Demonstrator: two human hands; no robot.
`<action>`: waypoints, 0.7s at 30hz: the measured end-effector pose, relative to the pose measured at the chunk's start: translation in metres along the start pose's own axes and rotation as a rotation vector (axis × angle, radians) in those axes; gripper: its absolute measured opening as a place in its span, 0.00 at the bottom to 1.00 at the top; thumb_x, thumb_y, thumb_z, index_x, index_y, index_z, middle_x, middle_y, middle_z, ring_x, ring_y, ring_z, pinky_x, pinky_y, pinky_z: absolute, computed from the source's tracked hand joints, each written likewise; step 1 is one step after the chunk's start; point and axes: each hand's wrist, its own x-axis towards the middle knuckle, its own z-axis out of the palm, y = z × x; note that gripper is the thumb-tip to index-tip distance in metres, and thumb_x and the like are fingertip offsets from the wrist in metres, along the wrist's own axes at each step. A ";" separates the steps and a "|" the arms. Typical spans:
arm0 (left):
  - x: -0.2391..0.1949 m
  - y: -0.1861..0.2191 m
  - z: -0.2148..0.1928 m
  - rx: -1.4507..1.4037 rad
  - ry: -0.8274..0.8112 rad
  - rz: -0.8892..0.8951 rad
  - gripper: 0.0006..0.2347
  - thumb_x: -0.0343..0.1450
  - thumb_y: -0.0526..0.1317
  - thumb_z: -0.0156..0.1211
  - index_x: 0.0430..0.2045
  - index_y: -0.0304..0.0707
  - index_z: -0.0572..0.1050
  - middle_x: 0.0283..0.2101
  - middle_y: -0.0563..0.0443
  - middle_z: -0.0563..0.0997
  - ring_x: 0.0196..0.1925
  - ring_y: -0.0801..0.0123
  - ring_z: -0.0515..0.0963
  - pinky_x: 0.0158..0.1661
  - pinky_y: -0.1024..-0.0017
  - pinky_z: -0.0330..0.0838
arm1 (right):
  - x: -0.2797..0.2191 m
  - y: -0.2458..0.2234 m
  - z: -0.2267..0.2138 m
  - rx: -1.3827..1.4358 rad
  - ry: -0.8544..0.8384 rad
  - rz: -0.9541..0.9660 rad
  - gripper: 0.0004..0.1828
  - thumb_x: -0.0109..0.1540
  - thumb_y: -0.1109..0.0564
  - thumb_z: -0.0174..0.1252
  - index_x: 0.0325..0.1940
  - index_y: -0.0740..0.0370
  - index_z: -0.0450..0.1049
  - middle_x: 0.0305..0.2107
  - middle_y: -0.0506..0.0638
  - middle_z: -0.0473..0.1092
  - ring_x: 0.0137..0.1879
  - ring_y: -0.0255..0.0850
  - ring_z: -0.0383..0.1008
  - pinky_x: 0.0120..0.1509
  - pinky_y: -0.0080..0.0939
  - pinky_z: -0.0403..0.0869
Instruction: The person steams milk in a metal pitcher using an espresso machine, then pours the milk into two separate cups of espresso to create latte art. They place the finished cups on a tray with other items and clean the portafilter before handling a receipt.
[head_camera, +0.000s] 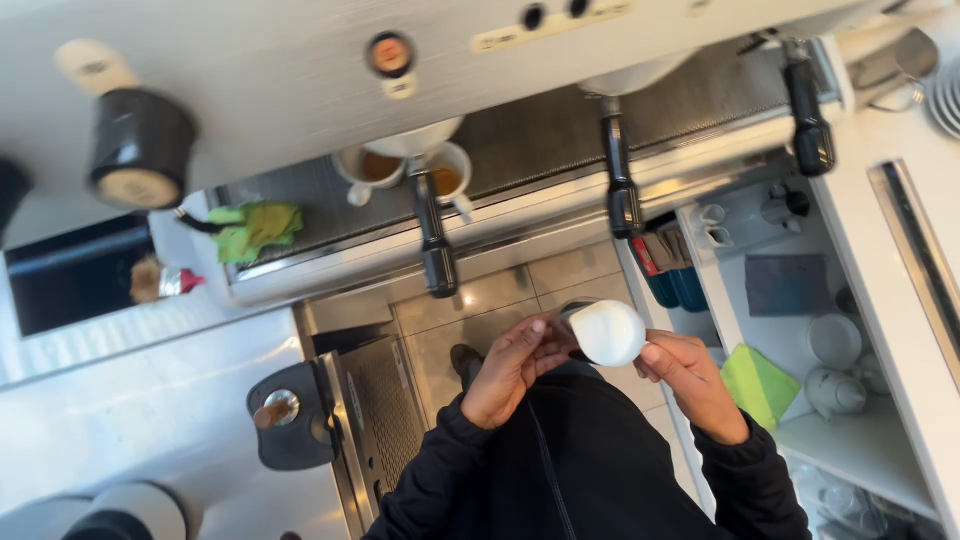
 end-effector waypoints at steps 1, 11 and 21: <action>0.003 0.001 0.003 0.008 -0.011 -0.020 0.18 0.79 0.46 0.48 0.59 0.31 0.69 0.51 0.45 0.80 0.55 0.64 0.80 0.57 0.66 0.73 | -0.008 0.008 -0.007 0.004 0.022 0.005 0.22 0.70 0.48 0.49 0.29 0.68 0.68 0.22 0.48 0.63 0.30 0.36 0.60 0.36 0.38 0.62; 0.056 -0.018 0.032 0.133 -0.015 -0.123 0.23 0.78 0.47 0.46 0.64 0.28 0.65 0.61 0.36 0.76 0.63 0.57 0.76 0.62 0.62 0.70 | -0.051 0.072 -0.102 0.323 0.506 0.051 0.24 0.72 0.46 0.49 0.27 0.63 0.65 0.25 0.47 0.64 0.36 0.37 0.64 0.43 0.37 0.63; 0.108 -0.054 0.074 0.131 0.103 -0.105 0.22 0.78 0.45 0.44 0.62 0.25 0.66 0.61 0.32 0.76 0.63 0.53 0.76 0.63 0.60 0.69 | -0.002 0.121 -0.263 0.186 0.814 0.024 0.24 0.74 0.44 0.48 0.28 0.59 0.66 0.23 0.44 0.62 0.33 0.34 0.63 0.39 0.34 0.60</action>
